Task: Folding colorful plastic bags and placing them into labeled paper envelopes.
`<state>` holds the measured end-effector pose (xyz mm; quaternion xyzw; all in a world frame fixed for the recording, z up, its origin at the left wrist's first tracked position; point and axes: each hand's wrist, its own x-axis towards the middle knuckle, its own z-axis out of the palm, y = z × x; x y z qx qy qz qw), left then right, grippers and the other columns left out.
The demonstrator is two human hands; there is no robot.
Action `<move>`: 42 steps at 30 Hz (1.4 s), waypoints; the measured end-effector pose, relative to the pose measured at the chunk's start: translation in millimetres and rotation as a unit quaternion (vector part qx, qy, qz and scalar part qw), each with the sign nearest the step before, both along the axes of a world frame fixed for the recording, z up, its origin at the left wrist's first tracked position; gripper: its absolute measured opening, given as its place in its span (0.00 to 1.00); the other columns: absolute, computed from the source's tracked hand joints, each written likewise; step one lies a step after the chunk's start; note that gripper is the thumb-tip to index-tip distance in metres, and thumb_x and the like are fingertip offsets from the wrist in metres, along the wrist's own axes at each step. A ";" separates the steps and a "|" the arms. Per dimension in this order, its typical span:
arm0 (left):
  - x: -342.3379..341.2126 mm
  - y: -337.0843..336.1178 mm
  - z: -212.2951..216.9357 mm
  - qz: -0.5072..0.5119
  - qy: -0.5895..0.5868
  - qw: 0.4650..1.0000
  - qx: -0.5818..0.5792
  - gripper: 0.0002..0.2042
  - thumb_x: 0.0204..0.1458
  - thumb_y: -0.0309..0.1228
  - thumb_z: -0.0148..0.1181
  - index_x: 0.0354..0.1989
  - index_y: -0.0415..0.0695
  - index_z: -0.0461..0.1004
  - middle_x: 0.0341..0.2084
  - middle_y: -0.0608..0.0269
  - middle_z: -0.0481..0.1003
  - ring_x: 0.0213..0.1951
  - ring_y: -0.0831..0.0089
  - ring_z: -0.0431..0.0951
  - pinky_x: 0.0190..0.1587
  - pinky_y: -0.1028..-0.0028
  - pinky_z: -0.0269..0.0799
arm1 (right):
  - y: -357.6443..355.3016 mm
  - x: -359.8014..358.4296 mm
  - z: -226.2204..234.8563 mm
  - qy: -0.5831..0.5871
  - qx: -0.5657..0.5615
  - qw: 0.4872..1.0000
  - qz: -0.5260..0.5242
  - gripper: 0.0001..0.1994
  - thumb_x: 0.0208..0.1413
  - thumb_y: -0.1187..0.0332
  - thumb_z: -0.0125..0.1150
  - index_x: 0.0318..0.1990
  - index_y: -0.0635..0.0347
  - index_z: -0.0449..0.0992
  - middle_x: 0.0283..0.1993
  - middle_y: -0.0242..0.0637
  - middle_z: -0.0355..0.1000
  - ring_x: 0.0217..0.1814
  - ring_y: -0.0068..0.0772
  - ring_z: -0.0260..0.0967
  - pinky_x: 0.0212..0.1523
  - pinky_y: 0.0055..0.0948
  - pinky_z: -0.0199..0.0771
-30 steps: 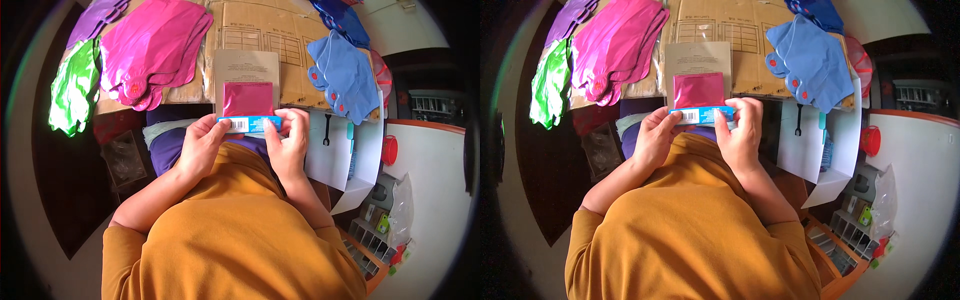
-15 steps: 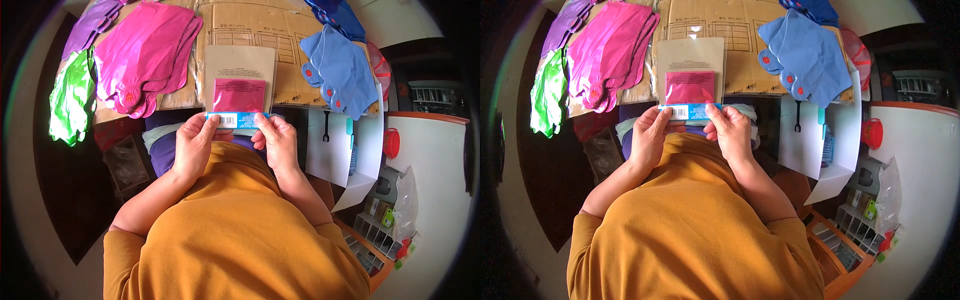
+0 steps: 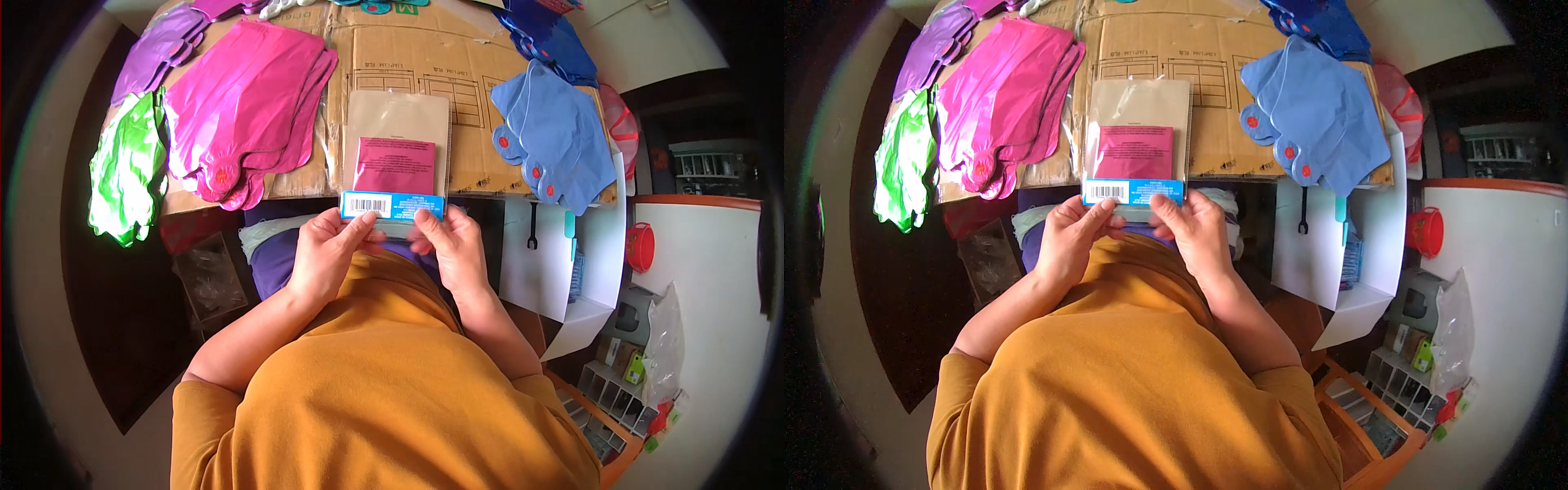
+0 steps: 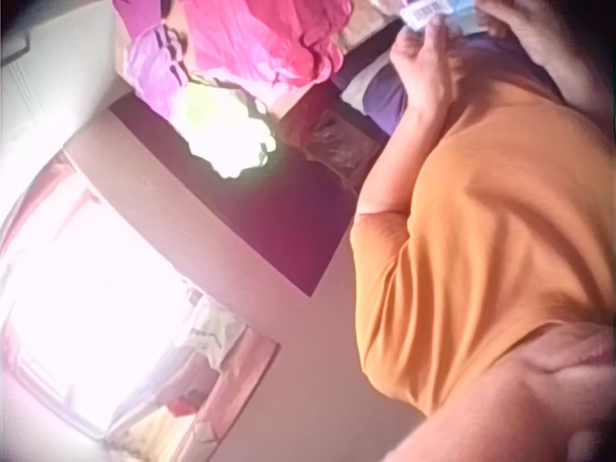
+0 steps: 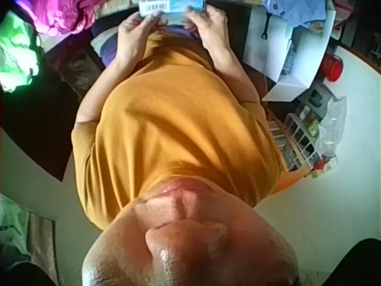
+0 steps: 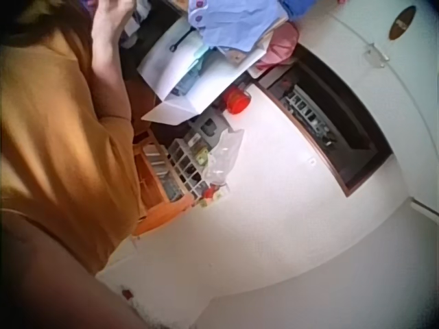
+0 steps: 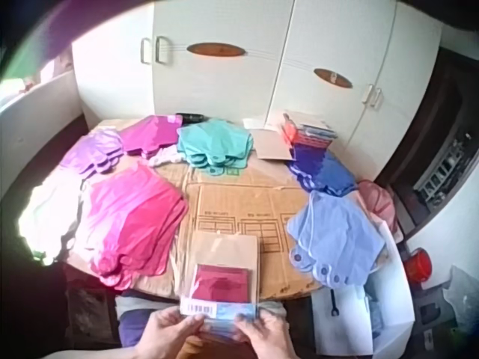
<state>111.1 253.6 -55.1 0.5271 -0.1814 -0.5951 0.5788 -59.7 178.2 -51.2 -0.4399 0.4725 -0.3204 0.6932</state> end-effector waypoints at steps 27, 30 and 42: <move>17.4 -118.9 57.6 -0.239 -0.759 0.551 -0.251 0.33 0.60 0.54 0.47 0.68 0.44 0.57 0.68 0.49 0.56 0.70 0.51 0.50 0.70 0.53 0.44 | -5.1 -14.3 -8.0 -0.104 0.089 0.990 0.032 0.09 0.60 0.68 0.62 0.43 0.62 0.76 0.34 0.37 0.78 0.34 0.26 0.76 0.38 0.26 0.78; 24.6 -129.0 22.5 -0.219 -0.774 0.536 -0.256 0.36 0.60 0.54 0.46 0.68 0.40 0.55 0.68 0.48 0.54 0.71 0.53 0.49 0.71 0.55 0.41 | -5.3 -11.4 -5.9 -0.107 0.096 0.989 0.042 0.09 0.60 0.67 0.62 0.43 0.62 0.76 0.34 0.38 0.78 0.34 0.26 0.76 0.38 0.26 0.78; 84.6 -183.0 54.6 -0.239 -0.615 0.717 -0.226 0.16 0.56 0.39 0.61 0.46 0.40 0.79 0.45 0.52 0.78 0.42 0.66 0.80 0.45 0.69 0.75 | -0.7 -13.2 -15.3 -0.141 0.125 0.981 0.043 0.09 0.61 0.67 0.60 0.44 0.61 0.77 0.38 0.41 0.78 0.37 0.30 0.77 0.40 0.28 0.79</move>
